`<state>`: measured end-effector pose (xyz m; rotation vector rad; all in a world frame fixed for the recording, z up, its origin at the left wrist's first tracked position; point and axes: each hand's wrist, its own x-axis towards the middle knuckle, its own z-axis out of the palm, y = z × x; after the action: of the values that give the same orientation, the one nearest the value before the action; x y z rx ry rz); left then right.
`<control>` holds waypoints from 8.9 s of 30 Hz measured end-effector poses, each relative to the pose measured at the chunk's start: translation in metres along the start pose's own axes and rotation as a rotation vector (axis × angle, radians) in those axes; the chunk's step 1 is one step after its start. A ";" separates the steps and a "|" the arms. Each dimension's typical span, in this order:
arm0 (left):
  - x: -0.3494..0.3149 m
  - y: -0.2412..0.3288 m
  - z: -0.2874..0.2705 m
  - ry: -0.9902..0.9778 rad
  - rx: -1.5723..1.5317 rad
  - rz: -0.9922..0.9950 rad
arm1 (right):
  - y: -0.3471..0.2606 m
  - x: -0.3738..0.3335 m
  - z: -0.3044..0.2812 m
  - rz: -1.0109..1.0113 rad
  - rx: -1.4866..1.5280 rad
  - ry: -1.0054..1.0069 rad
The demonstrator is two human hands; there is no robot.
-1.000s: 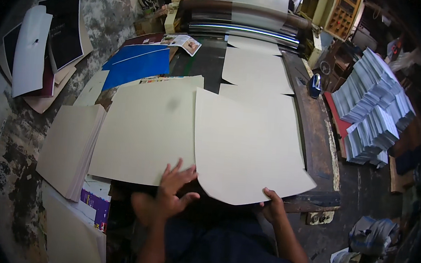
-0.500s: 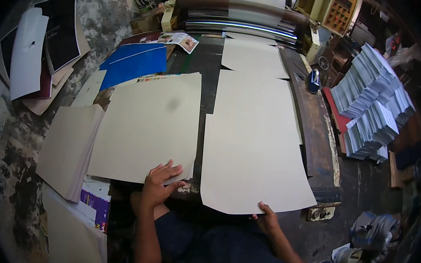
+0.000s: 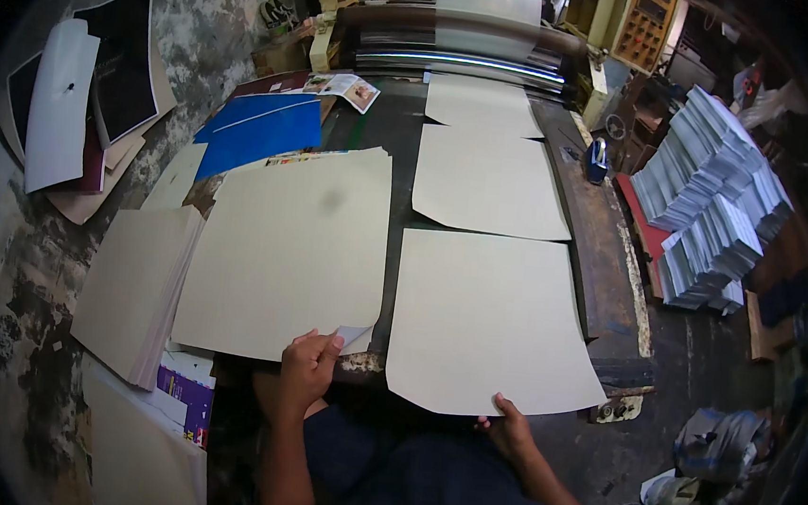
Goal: The person organizes and feeds large sheets of paper into a rolling machine by hand, aligning them one by one on the feeding table.
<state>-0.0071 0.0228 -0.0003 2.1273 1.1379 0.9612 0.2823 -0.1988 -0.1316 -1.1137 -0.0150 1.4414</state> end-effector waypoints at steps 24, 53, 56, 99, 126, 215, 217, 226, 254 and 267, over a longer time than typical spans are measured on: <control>-0.031 0.005 0.027 0.107 0.157 -0.316 | -0.078 0.122 0.048 -0.146 0.166 -0.038; -0.005 0.052 0.013 -0.178 -0.004 0.188 | -0.099 0.060 0.069 -0.156 -0.223 -0.440; 0.001 0.043 0.014 -0.107 0.086 0.209 | -0.088 0.064 0.050 -0.194 -0.370 -0.394; -0.012 0.032 0.031 0.154 -0.340 -0.152 | -0.054 0.091 0.055 -0.250 0.232 0.106; 0.007 -0.011 0.009 -0.180 -0.135 -0.075 | -0.011 0.000 0.000 -0.021 -0.154 -0.213; -0.001 -0.013 0.034 0.224 0.270 0.187 | -0.046 0.064 0.038 -0.130 0.083 -0.010; -0.004 -0.026 0.037 0.234 0.252 0.138 | -0.044 0.073 0.039 -0.171 0.108 0.026; -0.006 0.008 0.022 0.390 -0.343 -0.203 | -0.039 0.076 0.027 -0.229 0.189 0.251; -0.044 0.261 0.027 -0.404 -2.365 0.872 | -0.007 -0.012 -0.003 -0.099 -0.013 0.055; -0.016 0.229 0.039 0.075 -0.740 0.893 | -0.006 -0.020 0.011 0.330 0.190 0.259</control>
<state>0.1262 -0.1096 0.1367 1.9068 -0.2474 1.5314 0.2752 -0.2064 -0.1100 -1.1733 0.4993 1.5383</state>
